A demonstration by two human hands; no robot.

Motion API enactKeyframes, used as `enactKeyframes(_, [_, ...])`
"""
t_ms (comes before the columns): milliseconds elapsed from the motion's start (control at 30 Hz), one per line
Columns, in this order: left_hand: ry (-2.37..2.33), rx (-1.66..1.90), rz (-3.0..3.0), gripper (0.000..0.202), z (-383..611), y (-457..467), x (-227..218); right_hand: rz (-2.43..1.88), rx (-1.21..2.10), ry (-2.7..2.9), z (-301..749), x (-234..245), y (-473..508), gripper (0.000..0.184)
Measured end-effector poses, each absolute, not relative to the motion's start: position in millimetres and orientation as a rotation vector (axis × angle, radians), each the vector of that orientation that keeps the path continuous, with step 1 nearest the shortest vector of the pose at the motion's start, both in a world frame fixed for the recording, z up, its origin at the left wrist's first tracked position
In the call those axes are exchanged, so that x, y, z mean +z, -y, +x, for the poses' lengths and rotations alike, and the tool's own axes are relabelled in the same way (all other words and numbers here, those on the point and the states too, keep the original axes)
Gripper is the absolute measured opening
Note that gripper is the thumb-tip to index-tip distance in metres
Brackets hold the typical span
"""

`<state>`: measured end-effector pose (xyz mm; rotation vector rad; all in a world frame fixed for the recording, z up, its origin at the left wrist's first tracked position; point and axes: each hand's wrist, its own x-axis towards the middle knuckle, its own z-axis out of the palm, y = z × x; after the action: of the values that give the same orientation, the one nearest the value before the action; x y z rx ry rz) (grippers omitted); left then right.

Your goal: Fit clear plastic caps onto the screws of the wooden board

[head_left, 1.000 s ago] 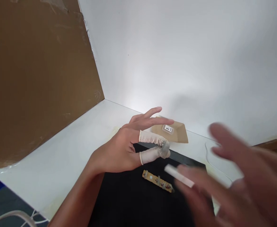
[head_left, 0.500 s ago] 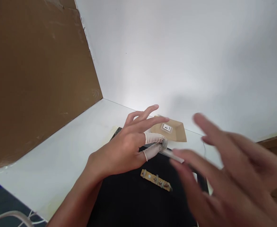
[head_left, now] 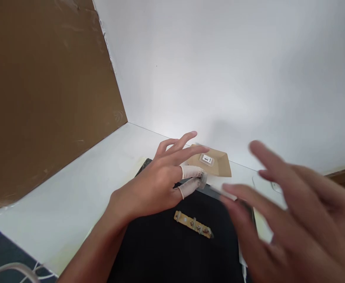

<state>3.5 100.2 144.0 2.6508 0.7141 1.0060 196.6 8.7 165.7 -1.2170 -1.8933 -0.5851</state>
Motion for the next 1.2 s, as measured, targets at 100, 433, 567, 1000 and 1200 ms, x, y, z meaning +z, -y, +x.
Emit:
enactKeyframes(100, [-0.72,0.996,2.692,0.024,2.9,-99.9,144.3,-1.364,-0.7,1.733,210.1,163.0,-16.9,0.016])
enactKeyframes(433, [-0.704,1.024,2.699,0.023,2.8,-99.0,143.6,-1.259,-0.64,1.92,184.6,168.1,-9.3,0.01])
enactKeyframes(567, [-0.715,1.021,2.679,0.019,4.0,-98.8,143.7,-1.271,-0.717,1.779,209.4,164.1,-21.7,0.017])
enactKeyframes(1000, [-0.741,1.001,2.684,0.021,5.2,-100.0,144.8,-1.329,-0.695,1.869,214.0,167.7,-14.6,0.015])
enactKeyframes(1200, [-0.721,1.002,2.687,0.019,3.5,-99.7,145.6,-1.185,-0.624,2.088,183.7,167.2,-1.4,0.012])
